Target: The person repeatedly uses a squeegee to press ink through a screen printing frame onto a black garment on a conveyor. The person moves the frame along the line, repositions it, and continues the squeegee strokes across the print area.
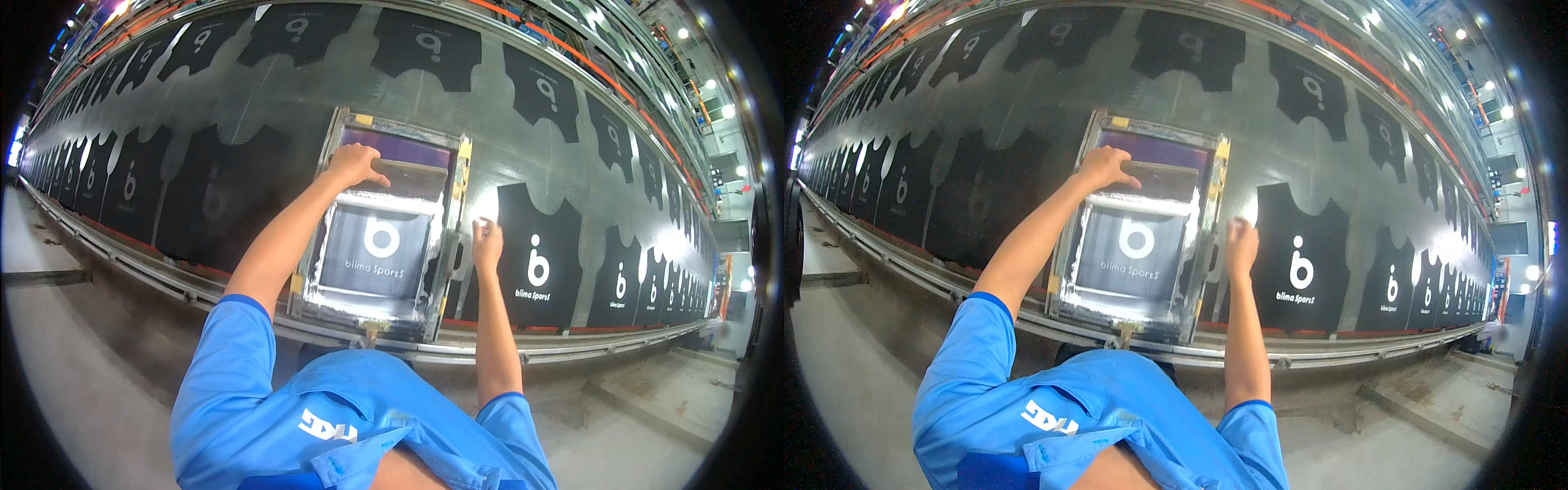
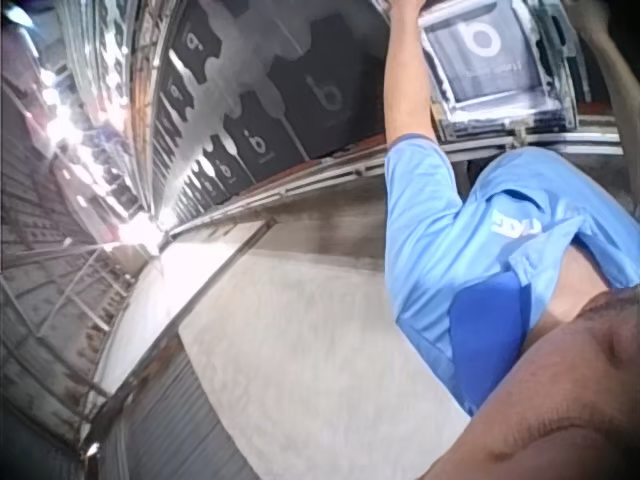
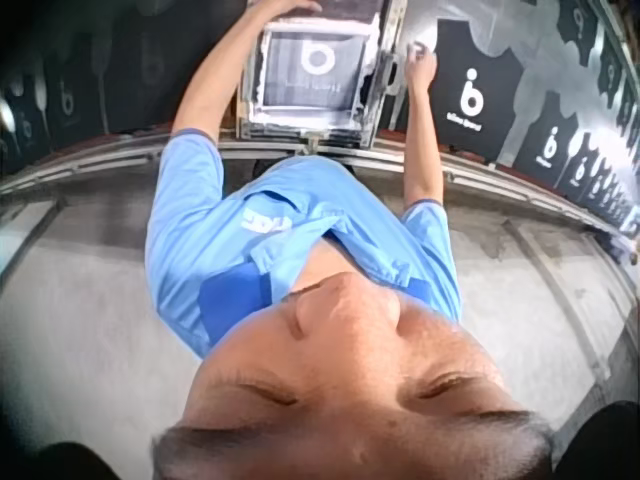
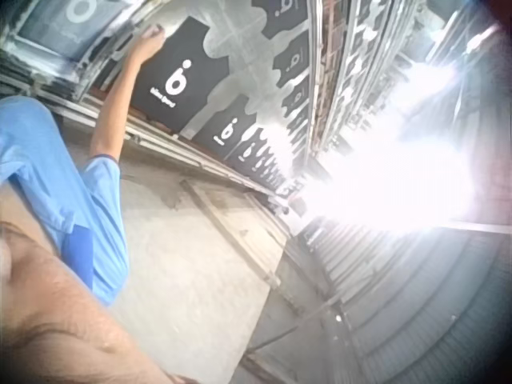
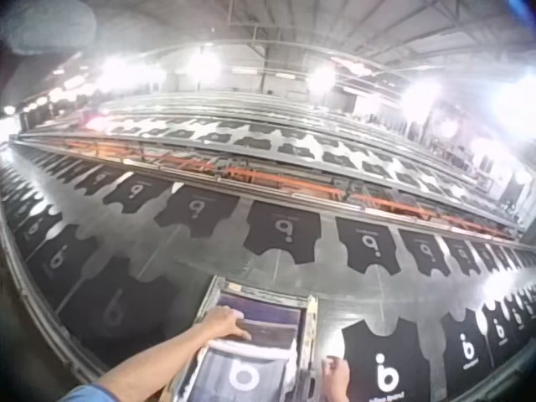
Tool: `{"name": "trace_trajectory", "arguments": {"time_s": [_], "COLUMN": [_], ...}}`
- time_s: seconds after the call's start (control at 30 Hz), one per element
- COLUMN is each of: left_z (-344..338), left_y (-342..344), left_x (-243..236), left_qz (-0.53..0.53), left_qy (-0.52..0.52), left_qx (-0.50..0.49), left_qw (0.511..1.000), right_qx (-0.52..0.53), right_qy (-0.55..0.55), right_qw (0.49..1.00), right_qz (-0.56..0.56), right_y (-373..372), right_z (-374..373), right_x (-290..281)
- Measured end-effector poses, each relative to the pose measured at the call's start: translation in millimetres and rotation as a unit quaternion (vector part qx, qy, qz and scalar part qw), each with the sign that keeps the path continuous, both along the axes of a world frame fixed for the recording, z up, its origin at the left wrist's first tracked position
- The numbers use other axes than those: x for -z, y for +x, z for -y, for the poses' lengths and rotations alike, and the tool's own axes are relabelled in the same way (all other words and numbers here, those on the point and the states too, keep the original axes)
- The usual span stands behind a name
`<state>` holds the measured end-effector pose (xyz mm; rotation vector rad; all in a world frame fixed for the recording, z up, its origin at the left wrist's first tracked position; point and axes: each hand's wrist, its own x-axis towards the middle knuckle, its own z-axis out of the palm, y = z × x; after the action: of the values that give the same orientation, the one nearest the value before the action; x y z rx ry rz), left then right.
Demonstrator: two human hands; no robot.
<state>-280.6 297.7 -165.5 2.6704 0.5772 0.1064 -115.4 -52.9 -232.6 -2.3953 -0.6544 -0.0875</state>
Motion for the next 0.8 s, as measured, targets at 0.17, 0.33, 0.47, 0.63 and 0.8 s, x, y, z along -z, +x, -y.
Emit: {"name": "trace_trajectory", "arguments": {"time_s": [0.17,0.33,0.47,0.63,0.8], "left_z": [-22.8,-12.3,35.6,129.7,242.9], "left_y": [30.7,15.8,-24.9,-121.5,-232.1], "left_x": [11.0,17.7,16.3,38.8,61.5], "left_qz": [-0.011,-0.065,-0.057,0.032,0.163], "left_qy": [0.035,0.035,0.024,-0.017,0.017], "left_qx": [0.025,0.028,-0.001,-0.031,-0.06], "left_qw": [0.999,0.997,0.998,0.999,0.985], "right_qx": [-0.007,0.02,0.008,-0.018,0.02], "right_qy": [0.106,0.105,0.084,0.11,0.143], "right_qw": [0.972,0.975,0.98,0.986,0.974], "right_qz": [-0.208,-0.196,-0.178,-0.121,-0.176], "right_y": [-31.6,-43.3,-31.4,-21.6,-20.8], "right_z": [1.1,-10.0,-6.2,-3.8,-8.1], "right_x": [37.0,17.5,12.4,11.6,20.5]}}
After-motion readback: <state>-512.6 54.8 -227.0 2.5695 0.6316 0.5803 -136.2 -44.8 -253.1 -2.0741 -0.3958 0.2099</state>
